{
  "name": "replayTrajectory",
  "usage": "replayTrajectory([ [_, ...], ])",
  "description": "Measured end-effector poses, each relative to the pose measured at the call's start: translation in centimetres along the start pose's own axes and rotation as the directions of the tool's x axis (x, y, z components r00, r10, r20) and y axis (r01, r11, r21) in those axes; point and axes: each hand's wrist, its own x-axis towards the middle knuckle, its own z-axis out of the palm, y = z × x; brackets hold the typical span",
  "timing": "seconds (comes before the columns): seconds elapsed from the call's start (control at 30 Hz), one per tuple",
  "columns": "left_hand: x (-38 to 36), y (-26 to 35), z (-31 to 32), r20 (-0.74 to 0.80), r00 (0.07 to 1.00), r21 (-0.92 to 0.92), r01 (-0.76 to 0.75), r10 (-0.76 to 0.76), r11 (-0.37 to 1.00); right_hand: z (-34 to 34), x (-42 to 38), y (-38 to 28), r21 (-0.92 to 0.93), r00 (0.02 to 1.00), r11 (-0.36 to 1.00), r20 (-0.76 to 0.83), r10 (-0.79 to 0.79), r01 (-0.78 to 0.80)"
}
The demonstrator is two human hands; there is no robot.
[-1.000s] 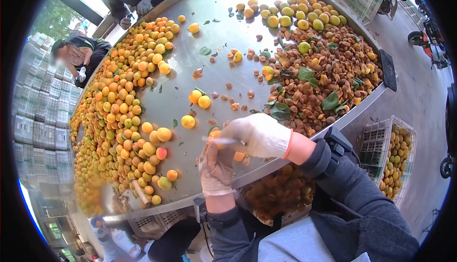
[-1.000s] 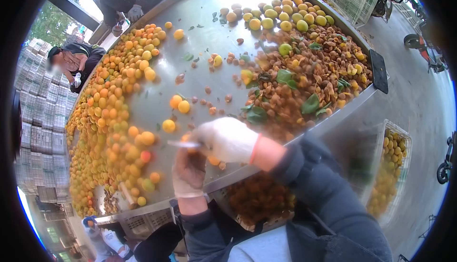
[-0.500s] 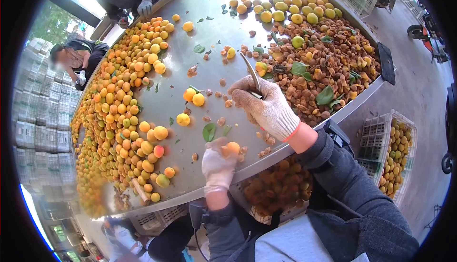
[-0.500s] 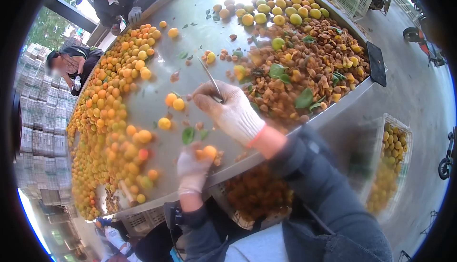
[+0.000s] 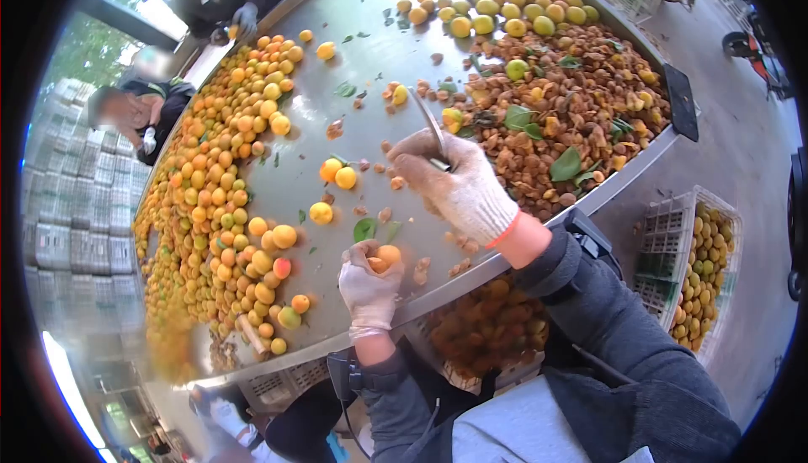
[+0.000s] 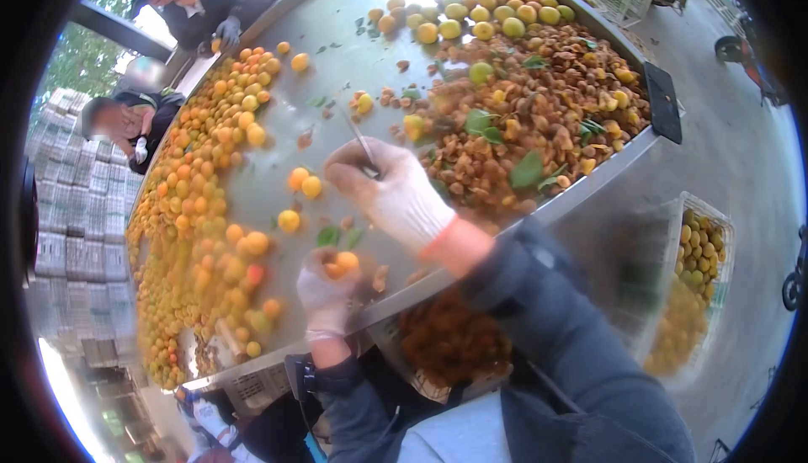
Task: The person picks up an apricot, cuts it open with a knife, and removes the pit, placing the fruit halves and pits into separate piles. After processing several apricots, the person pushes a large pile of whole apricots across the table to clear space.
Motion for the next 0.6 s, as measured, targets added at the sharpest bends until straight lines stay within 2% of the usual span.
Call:
replayTrajectory([
  [0.03,-0.4,0.5,-1.2,-0.031,0.999,-0.167,0.009,-0.015,0.986,0.0,0.0,-0.1,-0.016,1.0,1.0,-0.017,-0.012,0.012],
  [0.07,-1.2,1.3,-2.8,-0.047,0.998,-0.152,0.026,-0.034,0.988,0.0,-0.1,-0.1,-0.03,0.999,0.999,-0.028,-0.025,0.024],
  [0.13,-3.0,3.5,-5.2,0.155,0.979,-0.368,0.184,-0.135,0.911,0.3,-0.1,-0.4,0.005,0.999,1.0,-0.04,0.01,-0.009],
  [0.17,-4.1,3.7,-5.3,0.14,0.978,-0.36,0.193,-0.151,0.913,0.5,-0.1,-0.4,0.007,0.997,1.0,-0.067,0.031,-0.03],
  [0.23,-6.3,3.9,-5.5,0.191,0.954,-0.51,-0.105,0.231,0.854,0.6,-0.1,-0.5,0.03,0.997,0.998,-0.054,0.057,-0.055],
  [0.27,-6.6,4.3,-5.8,0.18,0.958,-0.504,-0.103,0.221,0.858,0.7,-0.1,-0.5,0.046,0.995,0.996,-0.061,0.078,-0.075],
  [0.33,-6.9,4.9,-6.4,0.18,0.922,-0.483,-0.221,0.343,0.847,0.7,0.0,-0.4,0.078,0.995,0.993,-0.044,0.094,-0.09],
  [0.37,-6.9,4.0,-6.6,0.132,0.978,-0.51,-0.072,0.161,0.857,0.7,0.0,-0.3,0.11,0.992,0.988,-0.045,0.114,-0.108],
  [0.4,-6.7,2.1,-6.8,0.095,0.995,-0.543,0.075,-0.027,0.837,0.6,0.0,-0.3,0.118,0.99,0.985,-0.052,0.135,-0.128],
  [0.47,-4.8,-6.3,-5.5,-0.054,0.951,-0.486,0.241,-0.304,0.84,0.4,0.0,-0.4,0.126,0.987,0.982,-0.059,0.151,-0.143],
  [0.5,-3.9,-9.9,-5.7,-0.164,0.952,-0.175,0.229,-0.258,0.958,0.3,0.1,-0.6,0.13,0.985,0.98,-0.059,0.162,-0.154],
  [0.53,-3.1,-12.1,-6.2,-0.257,0.95,0.158,0.22,-0.175,0.963,-0.2,0.3,-0.7,0.13,0.986,0.98,-0.06,0.157,-0.148],
  [0.57,-2.6,-12.6,-6.7,-0.26,0.95,0.157,0.217,-0.172,0.963,-1.1,0.5,-0.6,0.218,0.988,0.964,0.0,0.154,-0.151],
  [0.6,-2.1,-13.0,-7.1,-0.194,0.968,0.423,0.229,-0.159,0.877,-1.6,0.9,-0.8,0.303,0.987,0.94,0.06,0.146,-0.158],
])
